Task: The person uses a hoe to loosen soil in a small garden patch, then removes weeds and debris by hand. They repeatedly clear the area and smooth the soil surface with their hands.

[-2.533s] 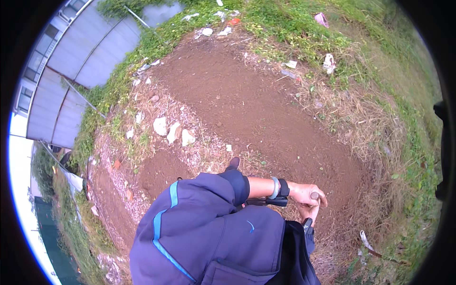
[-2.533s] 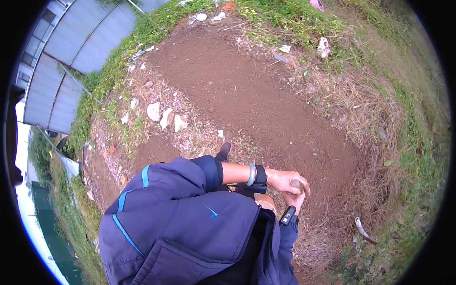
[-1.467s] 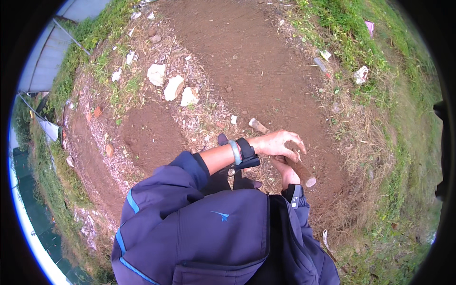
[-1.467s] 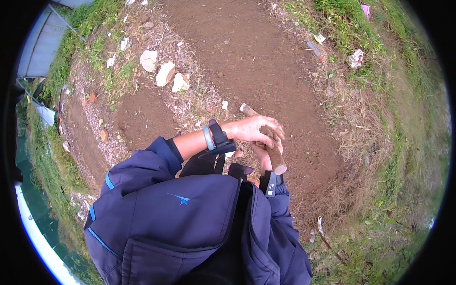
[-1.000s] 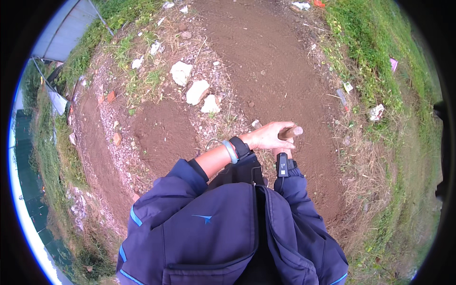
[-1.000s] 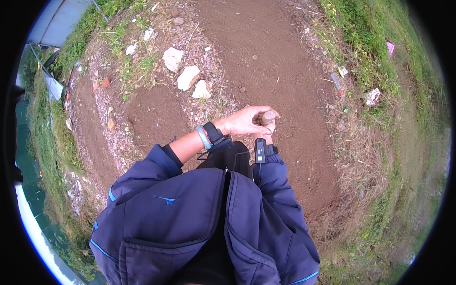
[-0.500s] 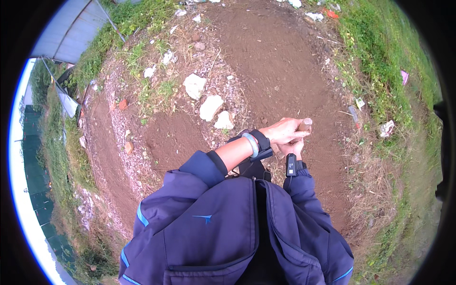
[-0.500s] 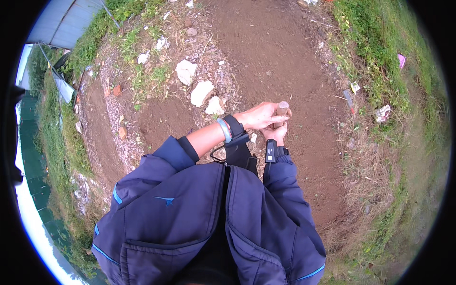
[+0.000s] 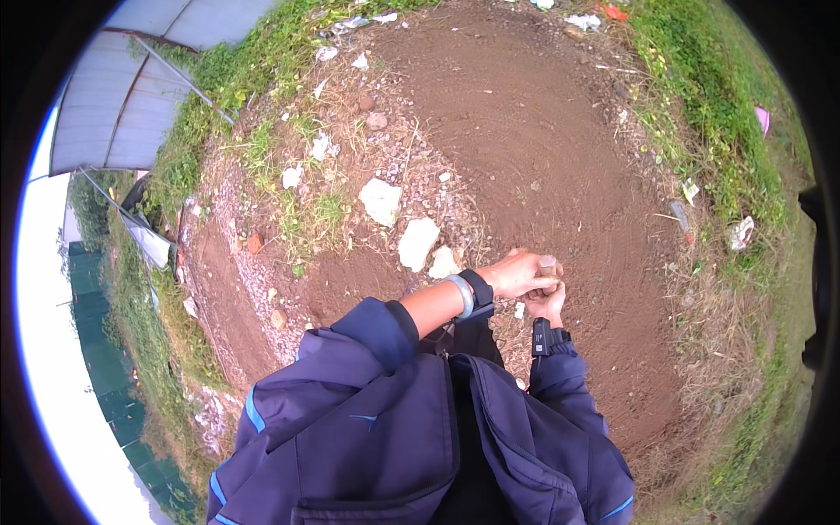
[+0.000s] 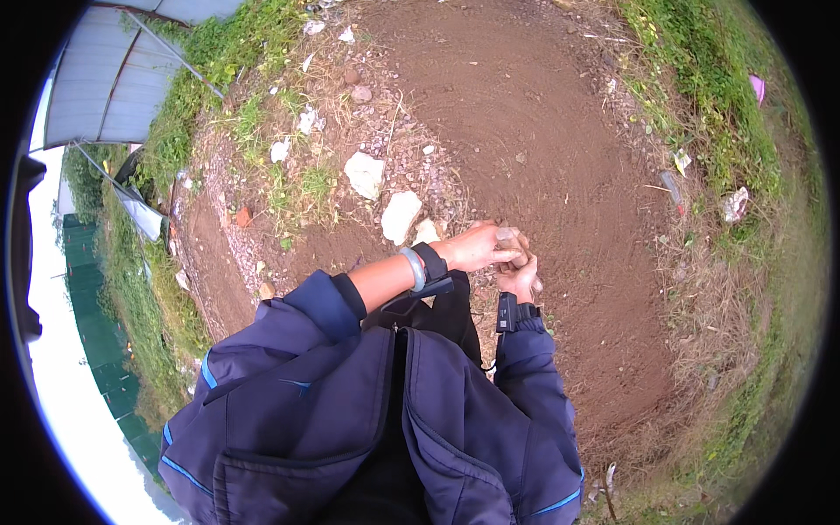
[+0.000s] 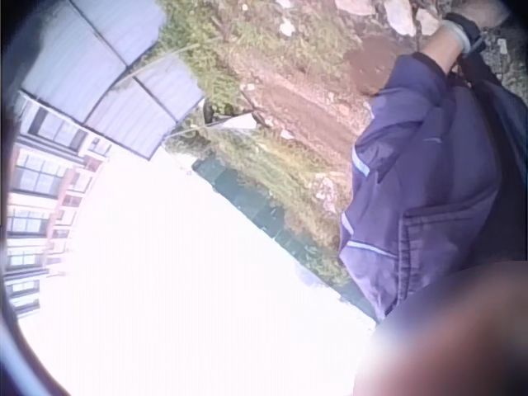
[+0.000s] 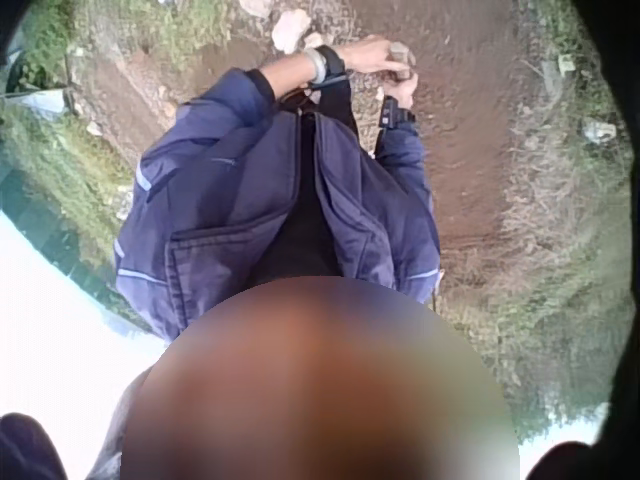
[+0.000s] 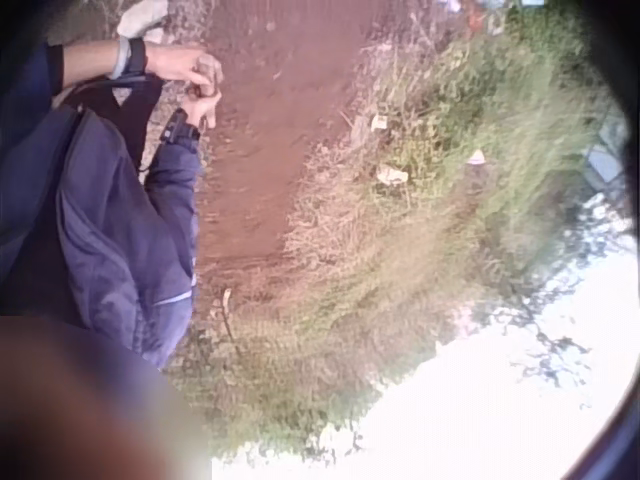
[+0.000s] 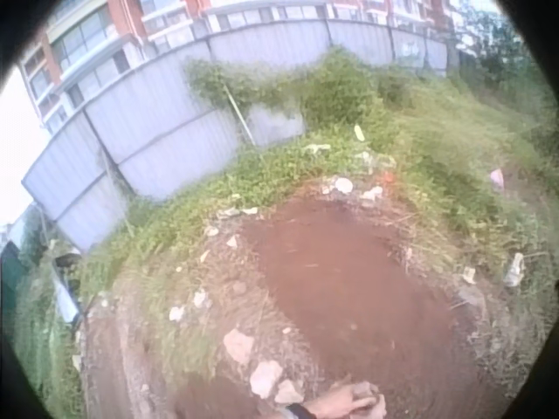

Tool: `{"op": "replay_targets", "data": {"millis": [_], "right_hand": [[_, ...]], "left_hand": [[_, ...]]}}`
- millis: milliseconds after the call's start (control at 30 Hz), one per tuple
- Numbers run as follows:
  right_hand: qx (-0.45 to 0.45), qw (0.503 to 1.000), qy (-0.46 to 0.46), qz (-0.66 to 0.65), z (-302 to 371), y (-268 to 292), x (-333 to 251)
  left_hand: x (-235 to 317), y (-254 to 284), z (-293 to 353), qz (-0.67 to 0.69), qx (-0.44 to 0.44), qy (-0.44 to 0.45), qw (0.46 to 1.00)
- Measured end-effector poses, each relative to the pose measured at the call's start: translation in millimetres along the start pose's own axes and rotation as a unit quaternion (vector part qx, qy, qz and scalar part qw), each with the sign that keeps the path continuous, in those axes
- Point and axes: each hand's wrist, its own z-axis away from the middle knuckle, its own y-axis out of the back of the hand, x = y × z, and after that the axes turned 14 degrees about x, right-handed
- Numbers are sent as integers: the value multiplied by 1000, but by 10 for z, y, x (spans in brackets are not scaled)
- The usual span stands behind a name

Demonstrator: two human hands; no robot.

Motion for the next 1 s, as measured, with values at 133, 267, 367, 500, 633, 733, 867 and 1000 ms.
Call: {"op": "replay_targets", "data": {"millis": [133,267,367,500,633,733,867,1000], "right_hand": [[20,999,-41,-9,-191,-3,74],[-116,992,32,32,-285,-73,-11],[-166,958,194,134,-31,-372,-15],[-137,989,-4,-61,826,-991,16],[-115,991,38,-50,1442,-1879,321],[-110,990,63,-66,1479,-2540,585],[-78,991,61,-93,982,-3478,894],[-44,990,54,-124,342,-4425,1327]], "left_hand": [[-61,119,95,-28,-3,-20,999],[134,252,-55,-49,-74,-106,990],[332,511,-119,-10,-102,-156,982],[509,1126,-201,13,-47,-254,966],[567,1782,-289,-14,-39,-323,946],[495,2374,-374,59,-57,-343,936],[118,3298,-606,115,11,-403,908],[-524,4199,-815,183,29,-339,922]]}}
